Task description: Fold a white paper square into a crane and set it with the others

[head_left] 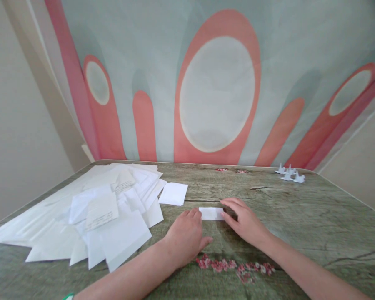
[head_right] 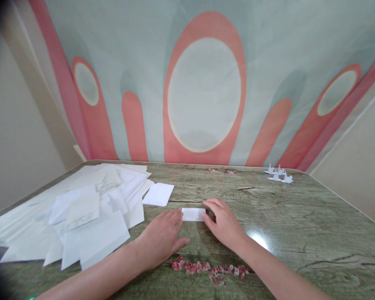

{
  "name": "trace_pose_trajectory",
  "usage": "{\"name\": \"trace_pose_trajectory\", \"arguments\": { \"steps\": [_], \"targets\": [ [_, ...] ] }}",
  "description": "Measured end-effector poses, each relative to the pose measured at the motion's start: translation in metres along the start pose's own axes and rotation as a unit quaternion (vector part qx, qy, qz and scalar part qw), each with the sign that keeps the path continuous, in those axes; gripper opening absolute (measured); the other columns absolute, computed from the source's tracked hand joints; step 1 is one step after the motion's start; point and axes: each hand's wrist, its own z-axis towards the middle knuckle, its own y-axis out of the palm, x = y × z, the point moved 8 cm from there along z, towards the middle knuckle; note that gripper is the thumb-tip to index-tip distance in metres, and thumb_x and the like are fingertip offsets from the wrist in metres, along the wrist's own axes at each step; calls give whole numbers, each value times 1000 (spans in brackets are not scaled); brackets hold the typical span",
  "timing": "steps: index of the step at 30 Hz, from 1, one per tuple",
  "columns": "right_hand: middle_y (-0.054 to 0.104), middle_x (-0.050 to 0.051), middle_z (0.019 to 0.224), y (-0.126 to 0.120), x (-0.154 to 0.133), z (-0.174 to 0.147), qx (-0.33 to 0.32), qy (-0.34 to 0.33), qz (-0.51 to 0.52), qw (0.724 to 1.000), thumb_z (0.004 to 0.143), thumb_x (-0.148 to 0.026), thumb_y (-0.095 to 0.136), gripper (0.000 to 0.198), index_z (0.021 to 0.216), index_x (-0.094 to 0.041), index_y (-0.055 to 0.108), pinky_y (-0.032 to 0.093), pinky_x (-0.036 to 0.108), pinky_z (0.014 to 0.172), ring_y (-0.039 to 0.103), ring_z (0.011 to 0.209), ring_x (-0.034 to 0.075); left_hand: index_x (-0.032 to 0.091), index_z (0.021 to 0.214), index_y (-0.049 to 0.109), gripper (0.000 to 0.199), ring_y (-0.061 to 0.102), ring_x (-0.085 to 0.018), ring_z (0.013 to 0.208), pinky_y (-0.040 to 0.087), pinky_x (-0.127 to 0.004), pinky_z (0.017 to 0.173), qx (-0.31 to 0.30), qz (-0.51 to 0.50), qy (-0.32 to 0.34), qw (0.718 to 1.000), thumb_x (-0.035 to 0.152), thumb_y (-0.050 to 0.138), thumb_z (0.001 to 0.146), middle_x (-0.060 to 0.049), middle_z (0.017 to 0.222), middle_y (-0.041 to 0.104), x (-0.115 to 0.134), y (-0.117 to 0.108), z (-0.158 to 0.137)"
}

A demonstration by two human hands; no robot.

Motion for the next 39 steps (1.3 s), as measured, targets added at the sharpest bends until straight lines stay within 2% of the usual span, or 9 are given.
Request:
{"name": "trace_pose_trajectory", "arguments": {
  "steps": [5, 9, 14, 19, 23, 25, 32, 36, 39],
  "targets": [
    [57, 8, 106, 11, 5, 1, -12, 19, -9, 1000, 76, -39, 60, 32, 101, -20, 59, 38, 41, 90, 50, 101, 23, 4, 101, 62, 44, 57, -29, 94, 46, -41, 84, 34, -12, -3, 999, 43, 51, 82, -18, 100, 62, 0, -1, 3],
    [56, 6, 104, 12, 7, 1, -5, 26, 11, 1000, 74, -40, 62, 27, 93, -21, 59, 38, 40, 88, 50, 101, 23, 11, 88, 64, 30, 59, -24, 85, 48, -38, 78, 74, -44, -1, 996, 34, 45, 87, -11, 87, 64, -8, 4, 4],
    [56, 6, 100, 11, 12, 2, 6, 42, 39, 998, 67, -37, 68, 26, 83, -20, 57, 38, 39, 85, 50, 98, 23, 17, 90, 61, 15, 58, -20, 89, 47, -33, 82, 125, -129, -2, 984, 25, 50, 85, -5, 92, 62, -24, 7, 5],
    [55, 3, 85, 7, 4, -2, 12, 53, 66, 996, 67, -29, 67, 21, 77, -20, 51, 42, 33, 72, 51, 83, 20, 22, 113, 50, 34, 55, -19, 97, 47, -33, 85, 161, -186, 0, 969, 18, 54, 79, -5, 111, 53, -29, 2, 4],
    [55, 2, 80, 5, -17, -5, -4, 15, 67, 998, 76, -22, 57, 6, 78, -20, 52, 41, 32, 70, 50, 79, 19, 23, 119, 45, 44, 53, -20, 103, 46, -34, 89, 162, -200, -4, 966, 13, 53, 77, -6, 116, 49, -29, 1, 3],
    [55, 2, 78, 4, -25, -7, -13, 2, 68, 998, 80, -20, 54, 1, 79, -20, 54, 40, 32, 70, 51, 77, 19, 23, 118, 45, 42, 53, -19, 103, 46, -34, 89, 163, -203, -4, 966, 14, 53, 78, -6, 116, 48, -30, 1, 3],
    [55, 2, 74, 4, -28, -9, -18, 0, 62, 998, 82, -18, 50, 7, 82, -21, 57, 40, 31, 67, 51, 73, 18, 23, 111, 51, 30, 54, -18, 100, 47, -31, 86, 169, -220, 6, 961, 19, 53, 81, -6, 117, 49, -28, -1, 2],
    [56, 2, 74, 4, -33, -11, -16, -19, 69, 997, 83, -18, 49, 8, 82, -20, 57, 41, 31, 68, 51, 74, 18, 20, 107, 54, 22, 57, -17, 93, 48, -29, 81, 173, -242, 28, 954, 19, 47, 85, -5, 103, 57, -24, -2, 2],
    [57, 3, 82, 3, -37, -13, -6, -26, 93, 995, 83, -19, 49, 13, 94, -20, 55, 43, 32, 71, 53, 77, 18, 19, 104, 56, 20, 57, -16, 88, 48, -28, 79, 189, -254, 35, 948, 20, 44, 88, -5, 93, 60, -24, -4, 1]
  ]
}}
